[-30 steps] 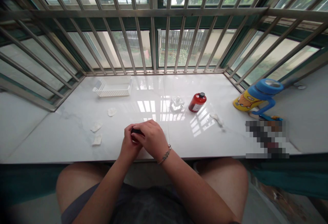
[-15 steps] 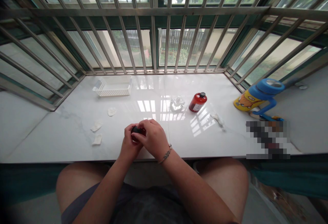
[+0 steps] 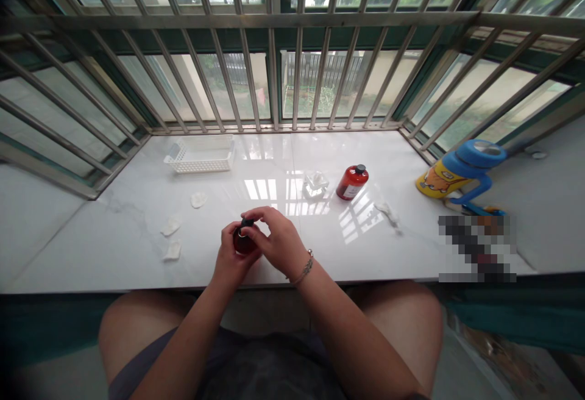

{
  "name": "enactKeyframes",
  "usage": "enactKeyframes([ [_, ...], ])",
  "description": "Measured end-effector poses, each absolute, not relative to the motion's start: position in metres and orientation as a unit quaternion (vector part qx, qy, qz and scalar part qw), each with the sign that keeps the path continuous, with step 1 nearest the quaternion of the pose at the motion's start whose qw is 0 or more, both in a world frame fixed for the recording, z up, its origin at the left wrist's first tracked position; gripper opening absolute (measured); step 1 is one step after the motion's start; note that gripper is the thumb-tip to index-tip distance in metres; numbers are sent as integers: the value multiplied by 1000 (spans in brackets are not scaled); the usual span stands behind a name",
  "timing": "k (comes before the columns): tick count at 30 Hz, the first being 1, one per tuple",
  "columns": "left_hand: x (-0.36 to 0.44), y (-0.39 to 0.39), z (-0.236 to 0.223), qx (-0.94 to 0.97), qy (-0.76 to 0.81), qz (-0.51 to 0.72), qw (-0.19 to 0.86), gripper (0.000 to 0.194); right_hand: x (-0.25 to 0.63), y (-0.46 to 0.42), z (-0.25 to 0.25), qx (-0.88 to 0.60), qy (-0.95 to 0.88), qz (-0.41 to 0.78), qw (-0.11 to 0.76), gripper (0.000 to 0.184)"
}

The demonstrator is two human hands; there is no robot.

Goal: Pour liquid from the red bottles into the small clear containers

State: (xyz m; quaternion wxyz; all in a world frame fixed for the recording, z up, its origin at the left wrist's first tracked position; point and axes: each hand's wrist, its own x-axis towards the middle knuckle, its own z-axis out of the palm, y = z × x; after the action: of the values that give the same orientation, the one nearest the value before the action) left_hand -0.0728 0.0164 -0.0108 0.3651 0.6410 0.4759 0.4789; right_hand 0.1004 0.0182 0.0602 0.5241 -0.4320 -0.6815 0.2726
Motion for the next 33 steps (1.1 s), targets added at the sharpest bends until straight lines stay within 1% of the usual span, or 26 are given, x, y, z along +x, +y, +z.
enactKeyframes([
  [3,-73,16,-7,655,483,471,342,67,114,19,61,-470,-651,242,545,20],
  [6,-72,15,-5,662,483,465,335,67,138,20,53,-557,-577,243,546,33],
  [9,-72,15,-4,662,484,462,338,66,170,20,36,-657,-516,263,483,47],
  [11,-72,15,-4,662,483,462,338,65,190,20,24,-688,-504,272,446,51],
  [15,-72,15,-4,664,483,466,329,65,212,20,2,-719,-509,260,395,46],
  [21,-71,14,-3,665,487,465,324,66,205,28,-19,-726,-547,226,349,30],
  [27,-73,15,-4,662,493,458,330,67,202,32,-23,-726,-558,219,339,18],
  [33,-73,15,-6,662,494,459,327,68,211,10,-15,-729,-548,201,357,22],
])
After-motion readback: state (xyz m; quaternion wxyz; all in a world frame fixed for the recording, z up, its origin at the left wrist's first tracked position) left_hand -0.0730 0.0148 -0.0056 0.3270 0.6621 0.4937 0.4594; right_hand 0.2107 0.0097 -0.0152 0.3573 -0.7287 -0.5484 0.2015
